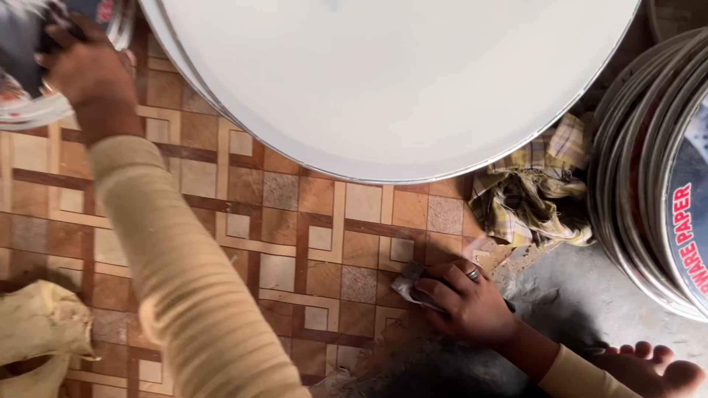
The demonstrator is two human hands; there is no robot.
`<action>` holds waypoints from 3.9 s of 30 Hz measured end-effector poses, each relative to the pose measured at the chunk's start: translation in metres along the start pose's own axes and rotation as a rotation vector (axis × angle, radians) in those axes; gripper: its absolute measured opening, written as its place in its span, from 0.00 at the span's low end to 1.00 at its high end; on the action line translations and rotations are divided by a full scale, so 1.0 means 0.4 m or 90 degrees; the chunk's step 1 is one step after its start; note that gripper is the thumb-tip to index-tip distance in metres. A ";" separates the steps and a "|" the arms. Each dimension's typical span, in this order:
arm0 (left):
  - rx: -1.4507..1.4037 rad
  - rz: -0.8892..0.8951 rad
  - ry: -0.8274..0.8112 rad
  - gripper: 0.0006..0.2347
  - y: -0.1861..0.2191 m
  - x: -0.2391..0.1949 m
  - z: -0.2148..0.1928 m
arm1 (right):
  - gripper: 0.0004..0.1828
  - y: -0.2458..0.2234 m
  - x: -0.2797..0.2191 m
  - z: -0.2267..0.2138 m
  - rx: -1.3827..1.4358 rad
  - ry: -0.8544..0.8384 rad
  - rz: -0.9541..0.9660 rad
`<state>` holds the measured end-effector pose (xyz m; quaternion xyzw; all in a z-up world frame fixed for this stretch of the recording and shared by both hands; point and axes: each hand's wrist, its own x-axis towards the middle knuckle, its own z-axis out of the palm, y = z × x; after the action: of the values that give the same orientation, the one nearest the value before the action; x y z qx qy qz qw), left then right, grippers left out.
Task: The person sits on the floor and wipes the surface of several round metal trays with a cloth. They handle the trays one at a time, wiping the top and bottom, and stacking them as they finish.
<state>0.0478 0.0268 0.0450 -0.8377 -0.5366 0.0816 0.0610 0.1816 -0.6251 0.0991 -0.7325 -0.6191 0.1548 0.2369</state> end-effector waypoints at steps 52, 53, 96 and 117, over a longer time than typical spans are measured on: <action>-0.311 -0.093 0.057 0.37 0.143 -1.699 -0.089 | 0.04 -0.046 -1.555 -0.433 0.240 0.781 0.422; -0.401 -0.260 -0.035 0.40 0.113 -1.682 -0.086 | 0.04 -0.049 -1.548 -0.439 0.190 0.740 0.426; -0.614 0.509 -0.026 0.22 1.012 -1.765 -0.436 | 0.10 -0.116 -1.396 -0.497 -0.243 0.648 0.362; -0.823 0.511 -0.145 0.25 1.014 -1.817 -0.528 | 0.34 0.134 -1.008 -0.575 -0.534 0.491 0.640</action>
<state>0.1525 -0.8060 0.2266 -0.8236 -0.1357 -0.1467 -0.5309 0.2713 -1.0628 0.2366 -0.9573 -0.0915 -0.2713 0.0393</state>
